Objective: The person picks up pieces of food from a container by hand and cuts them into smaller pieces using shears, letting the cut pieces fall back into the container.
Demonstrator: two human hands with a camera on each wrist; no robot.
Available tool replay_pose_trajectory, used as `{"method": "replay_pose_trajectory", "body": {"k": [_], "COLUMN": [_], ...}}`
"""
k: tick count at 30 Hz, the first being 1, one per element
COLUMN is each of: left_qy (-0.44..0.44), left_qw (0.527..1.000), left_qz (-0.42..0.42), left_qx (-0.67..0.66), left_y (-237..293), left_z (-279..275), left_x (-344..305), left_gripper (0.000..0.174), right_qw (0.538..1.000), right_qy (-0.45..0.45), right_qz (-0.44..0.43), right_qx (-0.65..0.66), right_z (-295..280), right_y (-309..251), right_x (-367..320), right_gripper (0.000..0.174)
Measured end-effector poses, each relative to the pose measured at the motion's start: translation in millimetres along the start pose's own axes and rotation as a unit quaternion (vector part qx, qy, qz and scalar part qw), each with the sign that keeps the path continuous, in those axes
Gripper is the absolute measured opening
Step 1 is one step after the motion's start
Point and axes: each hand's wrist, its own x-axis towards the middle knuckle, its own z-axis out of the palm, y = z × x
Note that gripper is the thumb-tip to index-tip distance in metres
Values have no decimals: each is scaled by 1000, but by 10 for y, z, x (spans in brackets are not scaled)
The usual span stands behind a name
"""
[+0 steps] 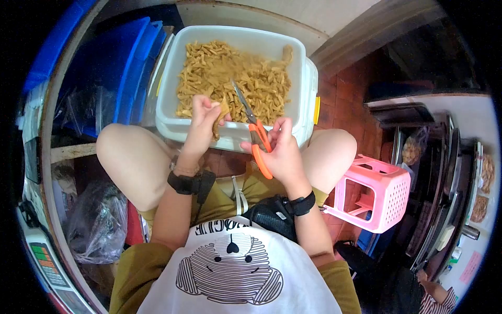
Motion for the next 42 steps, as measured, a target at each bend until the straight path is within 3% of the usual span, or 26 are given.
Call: {"method": "replay_pose_trajectory", "body": {"k": [2,4,8,25,33,36,38,42], "left_qy": [-12,1,-4,6,18,63,-6,2], "left_qw": [997,995,990,992,991,995,997,998], "left_qz": [23,36,90,88,95,34,-59,-16], "left_qx": [-79,-90,-106,-95,-91,-70,-52,-55], "left_y": [37,46,-34,-29,-58,133,134,115], "left_z": [-35,-4,-1,47,23,72,10,64], "left_x": [7,15,29,18,55,13,2,-6], "left_gripper": [19,18,19,21,21,14,21,32], "right_qw": [1000,992,990,977,987,991,992,993], "right_qy": [-4,-17,-47,-106,-72,-69,-75,-61], "right_qz": [-6,-67,-52,-44,-52,-52,-39,-58], "right_qx": [7,-103,-124,-180,-135,-101,-92,-81], "right_z": [-27,-41,-28,-46,-26,-23,-18,6], "right_y": [9,25,-20,-136,-22,-28,-38,-3], "right_x": [-7,-8,-21,-38,-43,-49,-49,-31], "right_gripper": [67,70,72,67,69,62,60,61]}}
